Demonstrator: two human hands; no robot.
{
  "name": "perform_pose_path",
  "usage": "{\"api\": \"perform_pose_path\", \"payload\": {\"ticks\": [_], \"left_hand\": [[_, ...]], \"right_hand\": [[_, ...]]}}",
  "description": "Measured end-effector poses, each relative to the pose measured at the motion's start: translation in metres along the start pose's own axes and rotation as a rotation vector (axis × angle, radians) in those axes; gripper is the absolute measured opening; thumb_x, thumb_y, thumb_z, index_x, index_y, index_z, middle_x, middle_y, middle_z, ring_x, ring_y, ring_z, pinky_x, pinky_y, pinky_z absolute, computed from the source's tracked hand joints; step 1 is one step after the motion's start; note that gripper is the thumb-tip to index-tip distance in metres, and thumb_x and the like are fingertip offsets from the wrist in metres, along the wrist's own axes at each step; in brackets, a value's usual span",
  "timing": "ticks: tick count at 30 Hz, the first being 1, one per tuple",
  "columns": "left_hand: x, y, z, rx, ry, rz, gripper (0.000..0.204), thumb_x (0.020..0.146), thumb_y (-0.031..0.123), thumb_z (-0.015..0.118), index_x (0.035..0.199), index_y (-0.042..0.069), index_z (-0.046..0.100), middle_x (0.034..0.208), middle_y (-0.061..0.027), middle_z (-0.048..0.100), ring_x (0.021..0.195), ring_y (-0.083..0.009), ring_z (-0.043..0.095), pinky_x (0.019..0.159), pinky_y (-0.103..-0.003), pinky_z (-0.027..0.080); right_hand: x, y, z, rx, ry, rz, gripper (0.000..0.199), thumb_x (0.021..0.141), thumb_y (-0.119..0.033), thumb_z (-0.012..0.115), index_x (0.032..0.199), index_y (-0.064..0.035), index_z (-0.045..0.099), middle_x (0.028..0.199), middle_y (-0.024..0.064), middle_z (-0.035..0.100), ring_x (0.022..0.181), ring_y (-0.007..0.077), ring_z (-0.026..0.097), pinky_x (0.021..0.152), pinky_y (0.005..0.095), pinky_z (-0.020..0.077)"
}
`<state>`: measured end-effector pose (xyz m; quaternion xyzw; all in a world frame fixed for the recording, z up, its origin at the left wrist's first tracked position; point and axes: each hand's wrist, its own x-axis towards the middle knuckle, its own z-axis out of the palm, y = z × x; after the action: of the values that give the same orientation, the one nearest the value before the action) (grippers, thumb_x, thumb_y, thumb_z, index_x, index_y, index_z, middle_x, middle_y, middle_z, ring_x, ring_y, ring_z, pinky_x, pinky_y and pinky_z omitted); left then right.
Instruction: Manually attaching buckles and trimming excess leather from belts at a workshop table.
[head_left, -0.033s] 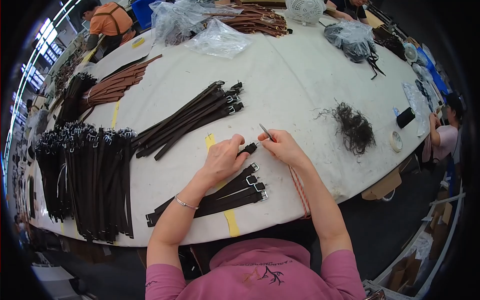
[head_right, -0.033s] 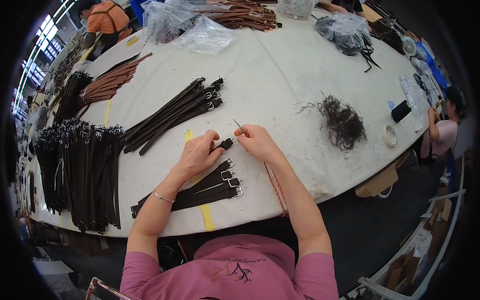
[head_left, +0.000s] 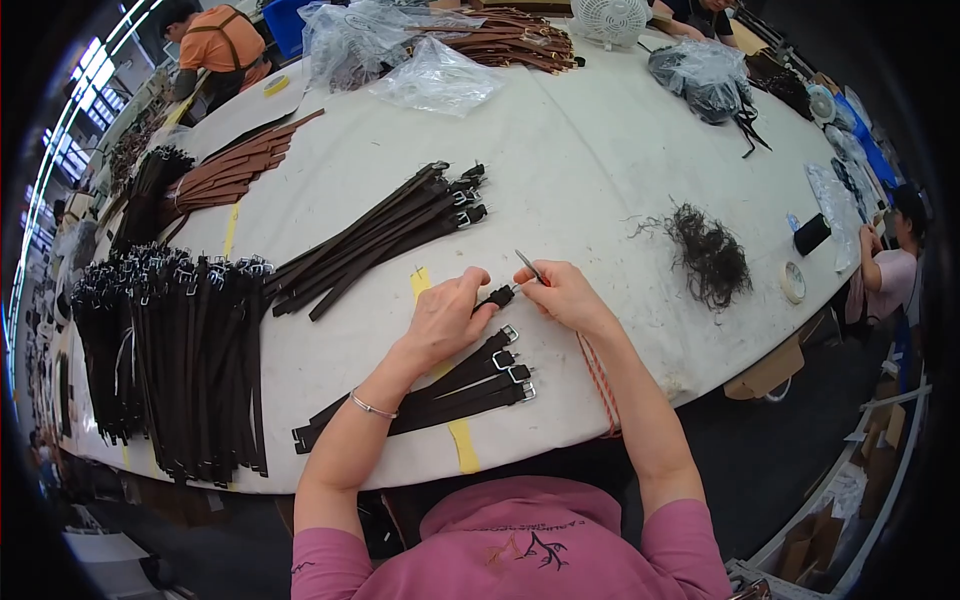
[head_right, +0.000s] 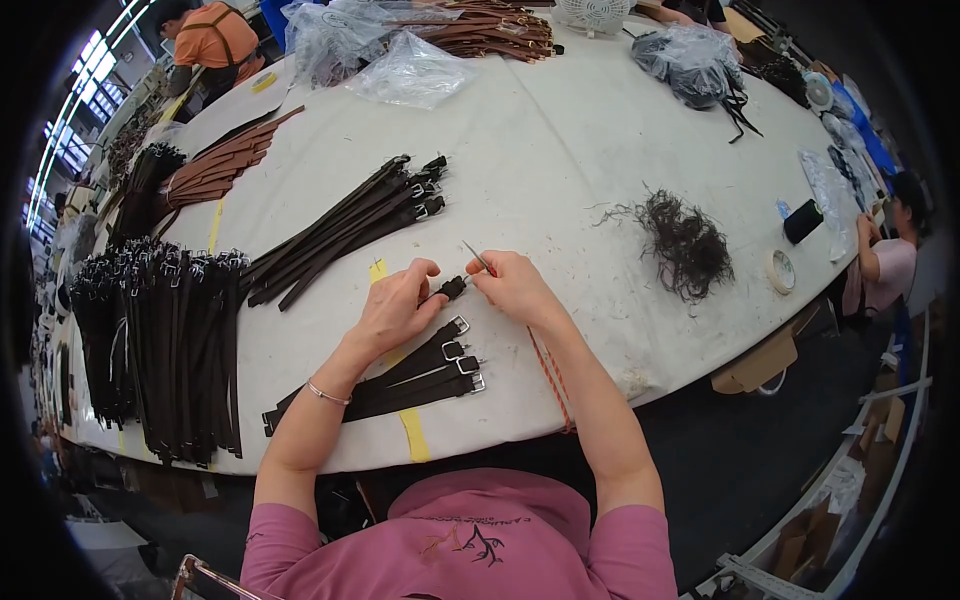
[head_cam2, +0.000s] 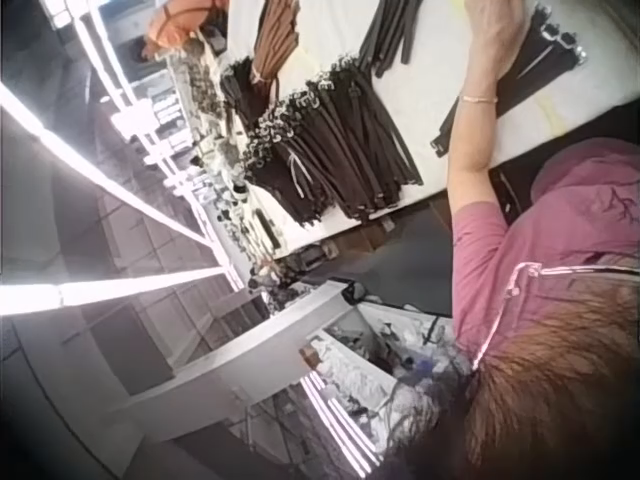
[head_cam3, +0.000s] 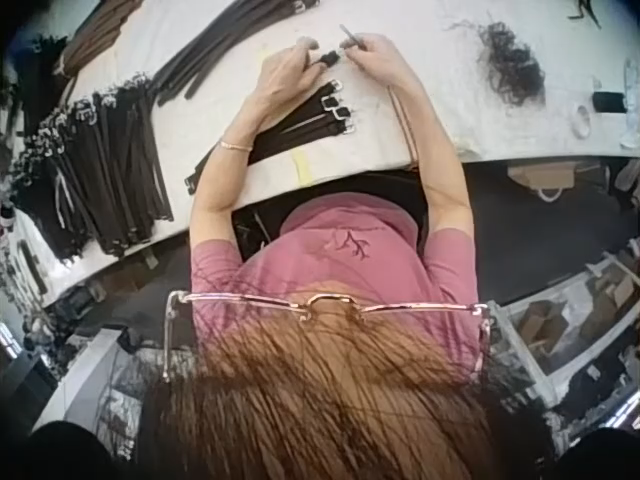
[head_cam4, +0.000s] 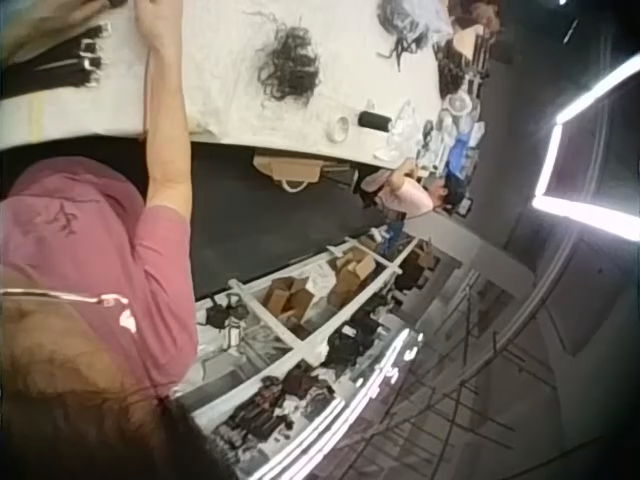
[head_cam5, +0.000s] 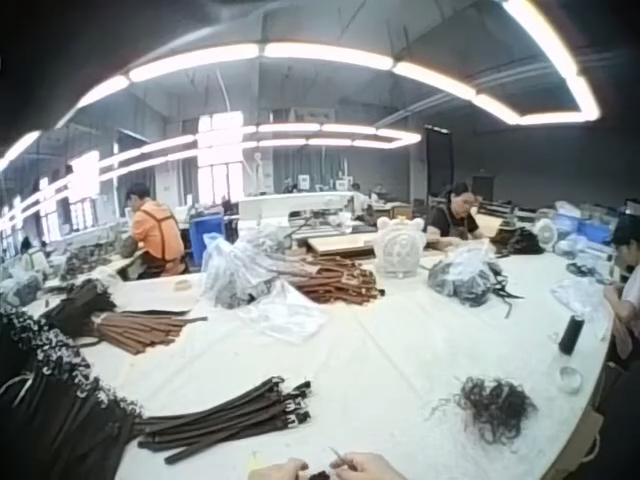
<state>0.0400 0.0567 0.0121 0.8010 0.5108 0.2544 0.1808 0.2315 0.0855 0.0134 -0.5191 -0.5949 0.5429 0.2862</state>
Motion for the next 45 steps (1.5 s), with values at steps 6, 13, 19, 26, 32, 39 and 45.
{"api": "perform_pose_path", "payload": {"ticks": [6,13,19,26,32,39,45], "left_hand": [[-0.002,-0.013,0.011,0.007,0.063,0.097,0.018,0.075,0.014,0.064,0.088,0.004,0.057,0.078,-0.0096,0.059,0.073,-0.0256,0.058,0.063,-0.036,0.045],[-0.001,-0.013,0.011,0.017,0.024,0.055,0.016,0.076,0.014,0.063,0.086,0.004,0.057,0.079,-0.0098,0.059,0.076,-0.0263,0.057,0.066,-0.035,0.046],[0.001,-0.007,0.002,-0.103,-0.043,-0.055,0.018,0.075,0.013,0.065,0.090,0.004,0.058,0.077,-0.0087,0.058,0.071,-0.0226,0.057,0.062,-0.033,0.046],[0.002,-0.008,0.012,-0.224,0.048,-0.028,0.014,0.075,0.015,0.065,0.084,0.006,0.062,0.079,-0.0079,0.057,0.076,-0.0247,0.056,0.066,-0.034,0.045],[0.000,-0.009,0.022,-0.240,0.138,-0.073,0.010,0.072,0.013,0.066,0.079,0.007,0.063,0.070,-0.0075,0.055,0.071,-0.0238,0.053,0.066,-0.035,0.041],[0.000,-0.009,0.025,-0.162,0.181,-0.044,0.005,0.070,0.011,0.065,0.070,0.008,0.060,0.066,-0.0053,0.054,0.069,-0.0226,0.051,0.063,-0.034,0.034],[0.002,-0.009,0.022,-0.120,0.192,0.082,0.004,0.073,0.006,0.061,0.074,0.003,0.060,0.069,-0.0084,0.056,0.067,-0.0236,0.052,0.062,-0.034,0.041]], "right_hand": [[0.005,0.000,0.011,-0.382,0.070,-0.177,0.021,0.073,-0.017,0.056,0.088,-0.0051,0.063,0.068,0.0108,0.061,0.062,0.0233,0.058,0.058,0.0339,0.0449],[0.008,-0.012,0.017,-0.468,0.055,-0.084,0.023,0.070,-0.020,0.056,0.087,-0.0062,0.063,0.072,0.0108,0.063,0.069,0.0264,0.061,0.063,0.0363,0.0462],[0.006,-0.010,0.021,-0.473,0.038,-0.113,0.017,0.073,-0.018,0.056,0.086,-0.0093,0.063,0.072,0.0093,0.063,0.070,0.0269,0.061,0.062,0.0368,0.0462],[0.003,-0.001,0.027,-0.484,0.094,-0.240,0.012,0.075,-0.017,0.056,0.081,-0.0095,0.063,0.070,0.0116,0.061,0.068,0.0299,0.059,0.060,0.0384,0.0453],[0.002,0.006,0.025,-0.266,-0.036,-0.187,0.018,0.074,-0.012,0.052,0.085,-0.0028,0.063,0.065,0.0130,0.058,0.062,0.0228,0.055,0.057,0.0339,0.0424],[-0.022,-0.001,0.027,0.103,-0.229,-0.083,0.033,0.073,-0.005,0.047,0.101,0.0012,0.061,0.060,0.0008,0.044,0.057,0.0080,0.039,0.051,0.0251,0.0344],[-0.024,0.001,0.020,-0.070,0.030,-0.141,0.028,0.079,-0.008,0.049,0.104,-0.0001,0.060,0.058,0.0070,0.049,0.054,0.0120,0.045,0.053,0.0274,0.0372]]}}
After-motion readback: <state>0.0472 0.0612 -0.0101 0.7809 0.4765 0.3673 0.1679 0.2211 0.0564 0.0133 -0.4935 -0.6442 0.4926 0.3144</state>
